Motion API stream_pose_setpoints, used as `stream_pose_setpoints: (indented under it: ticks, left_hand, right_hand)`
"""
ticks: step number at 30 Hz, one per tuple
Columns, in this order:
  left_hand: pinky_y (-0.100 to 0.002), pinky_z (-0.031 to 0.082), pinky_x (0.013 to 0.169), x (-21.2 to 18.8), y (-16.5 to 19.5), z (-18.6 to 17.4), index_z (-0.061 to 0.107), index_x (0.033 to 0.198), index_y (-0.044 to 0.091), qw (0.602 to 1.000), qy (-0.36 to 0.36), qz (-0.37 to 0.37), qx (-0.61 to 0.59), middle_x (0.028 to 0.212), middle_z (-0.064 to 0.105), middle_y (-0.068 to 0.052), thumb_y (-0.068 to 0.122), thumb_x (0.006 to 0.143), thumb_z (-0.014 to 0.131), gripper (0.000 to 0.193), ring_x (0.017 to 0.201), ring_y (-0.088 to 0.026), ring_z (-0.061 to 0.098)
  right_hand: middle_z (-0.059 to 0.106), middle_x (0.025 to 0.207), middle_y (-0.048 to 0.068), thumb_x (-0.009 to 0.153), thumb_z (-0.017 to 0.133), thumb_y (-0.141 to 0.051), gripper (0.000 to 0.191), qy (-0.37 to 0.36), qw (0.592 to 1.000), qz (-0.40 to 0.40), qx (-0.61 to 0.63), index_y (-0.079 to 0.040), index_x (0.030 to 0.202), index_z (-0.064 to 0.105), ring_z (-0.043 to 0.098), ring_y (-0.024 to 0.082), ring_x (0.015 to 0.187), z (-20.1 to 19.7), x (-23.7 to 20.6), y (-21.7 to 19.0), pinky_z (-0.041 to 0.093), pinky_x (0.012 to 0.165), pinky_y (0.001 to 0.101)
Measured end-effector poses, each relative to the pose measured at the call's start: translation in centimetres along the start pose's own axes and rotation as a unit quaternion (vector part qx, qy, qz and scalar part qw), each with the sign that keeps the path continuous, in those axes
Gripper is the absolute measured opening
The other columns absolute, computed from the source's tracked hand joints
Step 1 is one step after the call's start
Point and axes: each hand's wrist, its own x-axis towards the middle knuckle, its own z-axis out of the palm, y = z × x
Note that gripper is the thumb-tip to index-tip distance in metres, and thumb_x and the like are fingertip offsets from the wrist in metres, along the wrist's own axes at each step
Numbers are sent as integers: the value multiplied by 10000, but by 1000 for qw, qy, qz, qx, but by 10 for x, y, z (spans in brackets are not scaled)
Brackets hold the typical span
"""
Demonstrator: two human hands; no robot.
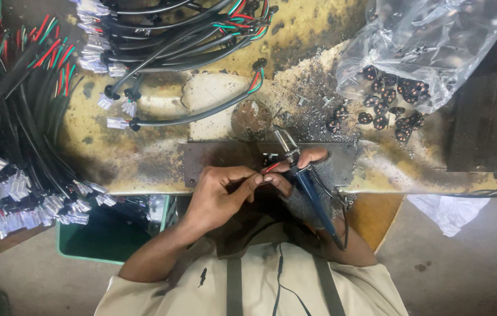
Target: The person uses a soldering iron to attach small black plastic connectors to the ends of red and green wires. They repeatedly pick up a wire, apply solder to the connector, and place the finished assembly on the workbench.
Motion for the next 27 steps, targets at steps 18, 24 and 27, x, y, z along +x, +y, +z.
stream_pose_setpoints:
  ticks: [18,24,27]
  left_hand:
    - [-321,516,522,5,-1,0,737,914,57,955,172,207,127,826,725,-86,71,835,848,137,624,-203,684]
    - [-389,520,578,20,9,-7,720,939,44,925,270,136,229,845,700,-125,120,889,799,120,669,-314,682]
    - [-417,525,604,36,9,-13,704,911,59,916,285,128,251,840,698,-125,153,897,792,130,690,-339,686]
  right_hand:
    - [685,836,-70,870,838,-157,112,2,943,-76,-325,-168,883,727,504,164,853,6,18,-27,354,871,325]
    - [670,884,-33,882,838,-52,478,36,988,-35,-145,-78,1100,413,599,100,805,13,9,-22,453,827,275]
    - [669,964,14,937,764,-1,474,45,997,-12,-54,-86,1143,345,633,93,794,17,7,-6,500,725,244]
